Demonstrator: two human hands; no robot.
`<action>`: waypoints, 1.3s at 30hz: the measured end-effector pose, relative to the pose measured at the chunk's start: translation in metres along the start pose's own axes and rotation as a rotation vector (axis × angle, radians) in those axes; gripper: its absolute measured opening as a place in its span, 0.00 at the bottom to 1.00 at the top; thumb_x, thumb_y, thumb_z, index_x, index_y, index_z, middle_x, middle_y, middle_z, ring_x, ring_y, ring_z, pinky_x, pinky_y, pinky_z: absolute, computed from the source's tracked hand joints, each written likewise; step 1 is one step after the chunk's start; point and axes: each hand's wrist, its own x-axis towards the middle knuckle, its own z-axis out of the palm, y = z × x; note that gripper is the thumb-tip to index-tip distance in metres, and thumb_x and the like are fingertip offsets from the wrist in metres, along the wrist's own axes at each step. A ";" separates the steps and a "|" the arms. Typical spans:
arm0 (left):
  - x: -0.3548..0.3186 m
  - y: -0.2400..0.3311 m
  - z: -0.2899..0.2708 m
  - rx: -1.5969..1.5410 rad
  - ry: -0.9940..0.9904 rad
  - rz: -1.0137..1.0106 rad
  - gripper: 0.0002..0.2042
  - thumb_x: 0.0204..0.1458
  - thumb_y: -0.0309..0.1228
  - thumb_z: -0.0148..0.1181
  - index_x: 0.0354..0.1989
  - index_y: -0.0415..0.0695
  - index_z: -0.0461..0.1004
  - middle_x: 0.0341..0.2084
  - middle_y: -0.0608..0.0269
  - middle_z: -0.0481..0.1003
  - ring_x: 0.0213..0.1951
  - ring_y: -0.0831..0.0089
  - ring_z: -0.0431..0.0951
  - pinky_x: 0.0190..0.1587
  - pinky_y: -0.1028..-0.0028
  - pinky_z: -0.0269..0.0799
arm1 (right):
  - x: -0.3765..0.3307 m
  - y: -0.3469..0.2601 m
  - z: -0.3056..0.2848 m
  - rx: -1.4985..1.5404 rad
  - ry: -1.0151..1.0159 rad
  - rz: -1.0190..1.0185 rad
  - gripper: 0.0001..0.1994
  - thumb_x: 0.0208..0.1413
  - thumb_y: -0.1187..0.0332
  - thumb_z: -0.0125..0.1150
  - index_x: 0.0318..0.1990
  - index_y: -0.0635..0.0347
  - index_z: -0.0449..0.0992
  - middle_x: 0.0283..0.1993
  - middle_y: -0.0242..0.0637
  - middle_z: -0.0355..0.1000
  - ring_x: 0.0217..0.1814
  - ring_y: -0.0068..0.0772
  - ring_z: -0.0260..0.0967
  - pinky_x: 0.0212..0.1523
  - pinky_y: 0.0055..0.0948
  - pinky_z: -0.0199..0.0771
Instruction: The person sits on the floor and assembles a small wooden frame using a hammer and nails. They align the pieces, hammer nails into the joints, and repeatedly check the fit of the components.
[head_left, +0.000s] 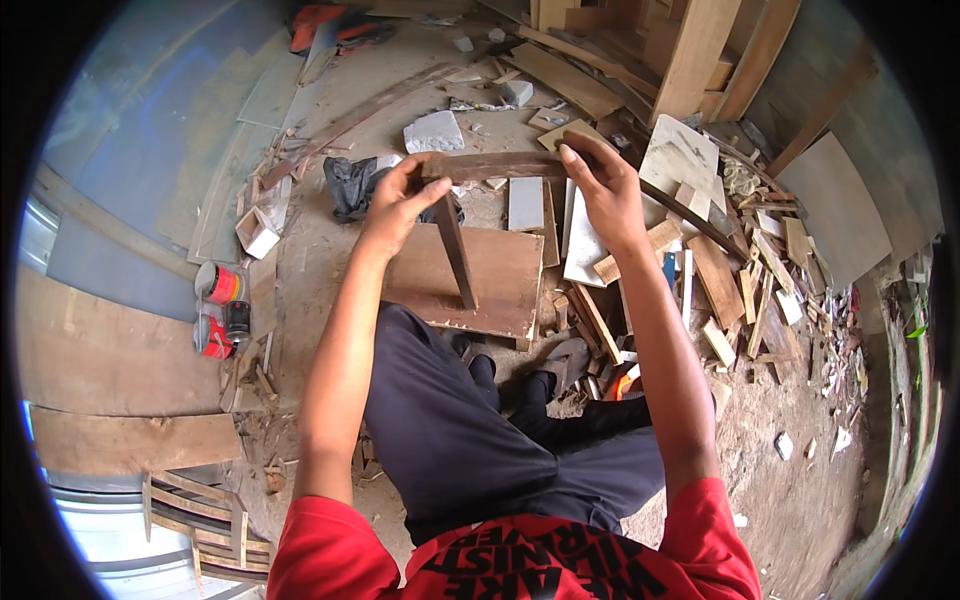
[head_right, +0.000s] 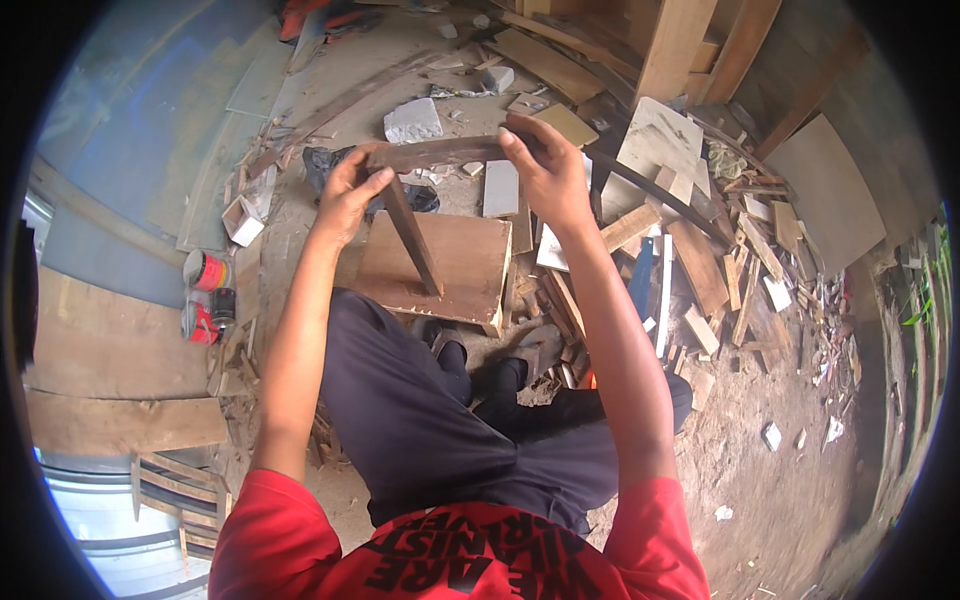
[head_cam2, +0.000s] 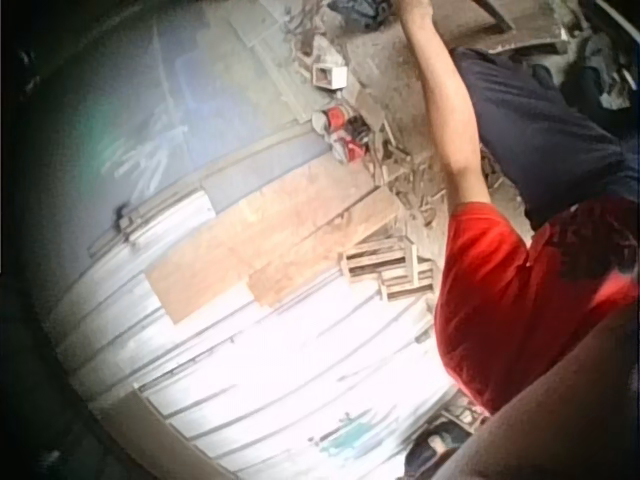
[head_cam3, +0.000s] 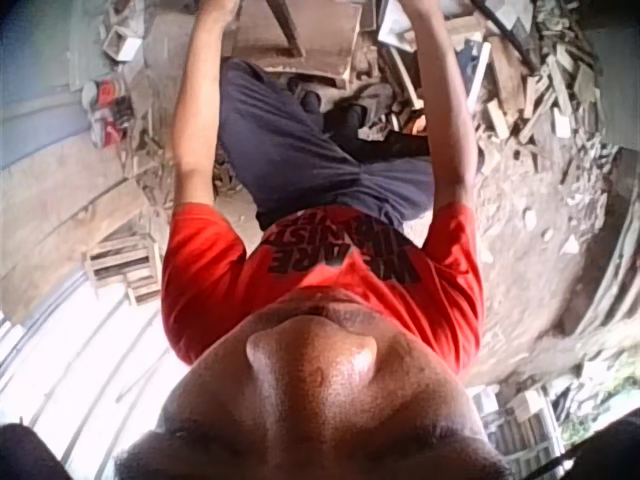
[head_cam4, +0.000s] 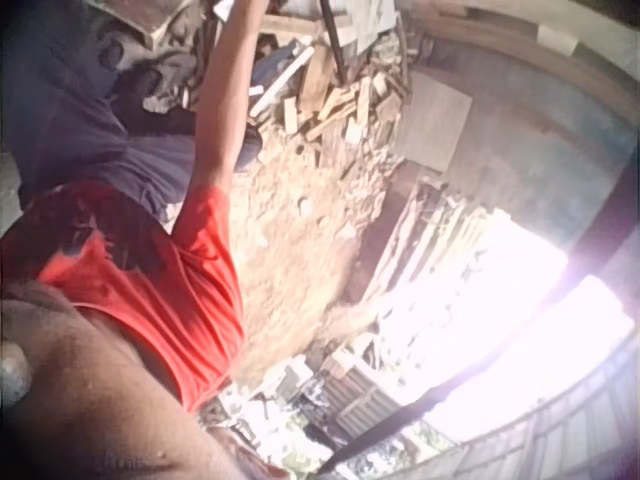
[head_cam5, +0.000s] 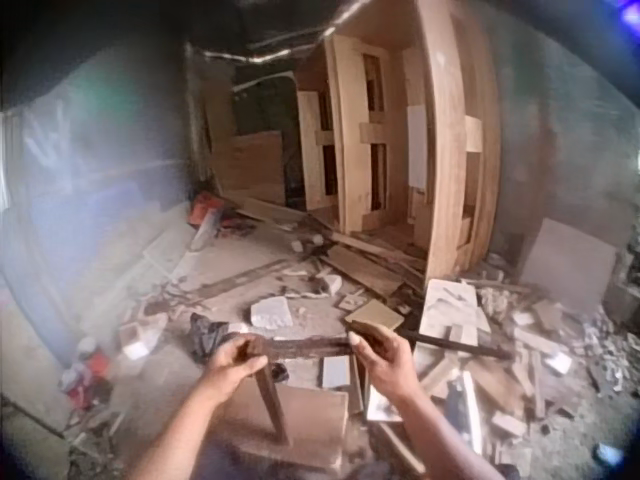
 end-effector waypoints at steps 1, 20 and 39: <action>0.000 0.001 0.000 0.021 0.007 -0.002 0.21 0.53 0.30 0.68 0.53 0.38 0.72 0.43 0.64 0.77 0.45 0.77 0.75 0.51 0.77 0.68 | 0.001 0.007 0.000 0.025 0.037 0.028 0.18 0.62 0.64 0.64 0.52 0.71 0.75 0.45 0.34 0.77 0.47 0.19 0.71 0.50 0.20 0.70; -0.003 0.010 -0.002 0.120 -0.164 -0.122 0.29 0.49 0.36 0.71 0.57 0.36 0.70 0.50 0.59 0.76 0.51 0.72 0.75 0.58 0.73 0.67 | -0.008 0.012 -0.022 -0.078 -0.044 -0.007 0.22 0.59 0.61 0.67 0.53 0.68 0.74 0.48 0.39 0.76 0.49 0.22 0.70 0.51 0.22 0.70; -0.006 0.006 -0.006 0.079 -0.151 -0.111 0.30 0.47 0.31 0.73 0.58 0.37 0.68 0.49 0.62 0.76 0.51 0.74 0.74 0.55 0.74 0.69 | -0.016 0.029 -0.023 0.040 0.194 0.067 0.27 0.65 0.58 0.58 0.62 0.69 0.58 0.54 0.52 0.69 0.53 0.31 0.71 0.49 0.28 0.74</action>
